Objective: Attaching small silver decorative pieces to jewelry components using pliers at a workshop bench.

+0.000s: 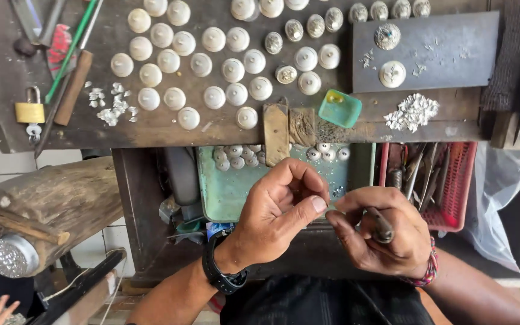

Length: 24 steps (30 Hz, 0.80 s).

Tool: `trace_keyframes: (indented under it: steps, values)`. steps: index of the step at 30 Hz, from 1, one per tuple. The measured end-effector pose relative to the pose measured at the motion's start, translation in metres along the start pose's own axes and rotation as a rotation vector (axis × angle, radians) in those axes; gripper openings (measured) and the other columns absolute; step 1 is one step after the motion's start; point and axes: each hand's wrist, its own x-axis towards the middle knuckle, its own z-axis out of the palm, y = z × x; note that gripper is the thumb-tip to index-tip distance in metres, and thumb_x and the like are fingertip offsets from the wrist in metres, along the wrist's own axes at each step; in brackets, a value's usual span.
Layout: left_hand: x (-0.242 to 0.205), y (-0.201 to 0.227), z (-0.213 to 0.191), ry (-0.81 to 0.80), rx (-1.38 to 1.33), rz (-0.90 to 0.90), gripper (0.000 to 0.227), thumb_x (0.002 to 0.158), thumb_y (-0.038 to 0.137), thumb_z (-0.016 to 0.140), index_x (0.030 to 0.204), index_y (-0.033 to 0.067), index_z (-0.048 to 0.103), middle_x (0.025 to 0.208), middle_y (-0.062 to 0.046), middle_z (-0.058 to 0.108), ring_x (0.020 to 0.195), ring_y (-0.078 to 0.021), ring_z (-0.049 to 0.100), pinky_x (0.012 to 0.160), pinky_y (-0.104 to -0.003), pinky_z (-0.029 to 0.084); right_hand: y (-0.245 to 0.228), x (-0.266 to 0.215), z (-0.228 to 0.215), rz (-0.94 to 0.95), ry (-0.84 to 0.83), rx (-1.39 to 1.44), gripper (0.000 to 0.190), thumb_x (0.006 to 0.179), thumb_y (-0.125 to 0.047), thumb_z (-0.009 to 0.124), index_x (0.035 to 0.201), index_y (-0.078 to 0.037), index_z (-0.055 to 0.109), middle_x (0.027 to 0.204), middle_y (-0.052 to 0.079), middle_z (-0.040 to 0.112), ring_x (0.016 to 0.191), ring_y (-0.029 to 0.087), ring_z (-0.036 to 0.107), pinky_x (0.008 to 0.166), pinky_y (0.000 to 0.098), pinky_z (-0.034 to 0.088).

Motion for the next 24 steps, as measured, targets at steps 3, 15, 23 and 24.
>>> trace_keyframes:
  steps: [3,15,23,24]
  values:
    - [0.000,-0.006,0.000,0.009,-0.048,-0.045,0.010,0.085,0.007,0.054,0.092,0.0061,0.047,0.087,-0.003,0.051,0.078,-0.0102,0.051,0.070,-0.021,0.047,0.005,-0.002,0.001,-0.072,-0.016,0.007,0.038,0.075,0.001,0.064,0.079,-0.002,0.026,0.083,0.019,0.059,0.066,0.020,0.061,0.049,0.0250,0.046]
    - [0.002,-0.002,0.003,0.098,0.125,-0.037,0.017,0.076,0.005,0.061,0.085,0.0060,0.047,0.083,-0.008,0.060,0.076,-0.0126,0.057,0.070,-0.022,0.050,0.014,-0.008,-0.005,-0.069,-0.117,0.001,0.039,0.073,0.006,0.062,0.081,-0.002,0.025,0.088,0.018,0.058,0.069,0.021,0.061,0.049,0.0287,0.044]
    - [0.001,-0.002,0.005,0.200,0.207,0.019,0.016,0.074,0.000,0.059,0.082,0.0067,0.048,0.079,-0.005,0.058,0.073,-0.0126,0.058,0.070,-0.022,0.052,0.002,0.003,0.000,0.057,-0.060,0.030,0.040,0.072,0.004,0.065,0.071,-0.002,0.025,0.079,0.017,0.060,0.063,0.019,0.061,0.048,0.0251,0.047]
    - [0.001,-0.002,0.005,0.200,0.207,0.019,0.016,0.074,0.000,0.059,0.082,0.0067,0.048,0.079,-0.005,0.058,0.073,-0.0126,0.058,0.070,-0.022,0.052,0.000,0.005,0.001,0.056,-0.060,0.030,0.040,0.072,0.004,0.065,0.071,-0.002,0.025,0.079,0.017,0.060,0.063,0.019,0.061,0.048,0.0251,0.047]
